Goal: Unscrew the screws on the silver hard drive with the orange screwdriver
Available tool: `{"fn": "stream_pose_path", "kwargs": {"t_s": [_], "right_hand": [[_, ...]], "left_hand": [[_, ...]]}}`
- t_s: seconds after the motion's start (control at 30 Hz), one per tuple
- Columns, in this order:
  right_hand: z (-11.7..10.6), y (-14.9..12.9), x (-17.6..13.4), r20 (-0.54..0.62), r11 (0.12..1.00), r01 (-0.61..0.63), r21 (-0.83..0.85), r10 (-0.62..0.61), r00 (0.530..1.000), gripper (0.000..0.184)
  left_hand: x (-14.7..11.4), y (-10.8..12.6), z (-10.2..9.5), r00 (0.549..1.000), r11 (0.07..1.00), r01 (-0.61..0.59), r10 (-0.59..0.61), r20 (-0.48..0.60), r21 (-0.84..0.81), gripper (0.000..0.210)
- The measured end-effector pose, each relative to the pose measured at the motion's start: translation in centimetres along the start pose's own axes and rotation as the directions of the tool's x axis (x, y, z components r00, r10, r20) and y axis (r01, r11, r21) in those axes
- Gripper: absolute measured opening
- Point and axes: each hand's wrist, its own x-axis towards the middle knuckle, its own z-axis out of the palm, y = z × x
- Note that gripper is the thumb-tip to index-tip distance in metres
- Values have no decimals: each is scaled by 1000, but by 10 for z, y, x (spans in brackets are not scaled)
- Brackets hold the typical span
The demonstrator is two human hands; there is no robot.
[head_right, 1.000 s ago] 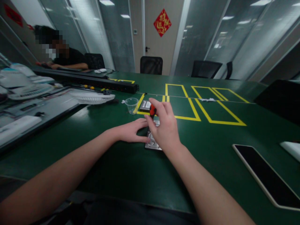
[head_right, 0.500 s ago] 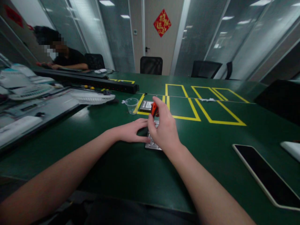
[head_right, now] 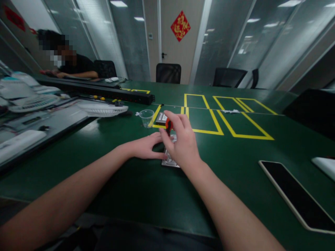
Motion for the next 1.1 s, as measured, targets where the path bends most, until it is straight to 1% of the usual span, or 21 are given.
{"fn": "stream_pose_path", "kwargs": {"t_s": [0.13, 0.23, 0.37, 0.5, 0.57, 0.67, 0.83, 1.0, 1.1], "right_hand": [[-3, 0, 1, 0, 999, -26, -33, 26, 1000, 51], [-2, 0, 0, 1, 998, -48, -40, 48, 999, 53], [3, 1, -2, 14, 998, -65, -12, 65, 998, 61], [7, 4, -6, 2, 996, -94, 3, 94, 996, 71], [7, 4, -8, 6, 994, -104, 15, 104, 995, 68], [5, 3, -7, 21, 996, -85, 28, 84, 996, 63], [0, -3, -1, 45, 998, -53, 31, 52, 998, 63], [0, -4, 0, 27, 998, -31, 50, 30, 999, 62], [0, -2, -2, 46, 997, -58, 52, 56, 997, 66]], "left_hand": [[0, 0, -1, 1000, 1000, 16, -16, 14, -4, 102], [0, -2, 0, 1000, 1000, 3, -3, 12, -5, 103], [-1, -5, 0, 1000, 1000, 0, 0, 18, 6, 104], [0, -5, -1, 1000, 1000, -3, 3, 26, 0, 104], [0, -4, -1, 1000, 1000, -1, 1, 25, -6, 104], [0, -2, -1, 999, 1000, 23, -23, 24, -12, 105], [0, -1, 0, 1000, 1000, 18, -18, 8, -14, 104], [1, -2, 0, 1000, 1000, 18, -18, 5, -16, 103], [0, -2, 0, 1000, 1000, 22, -22, 5, -14, 103]]}}
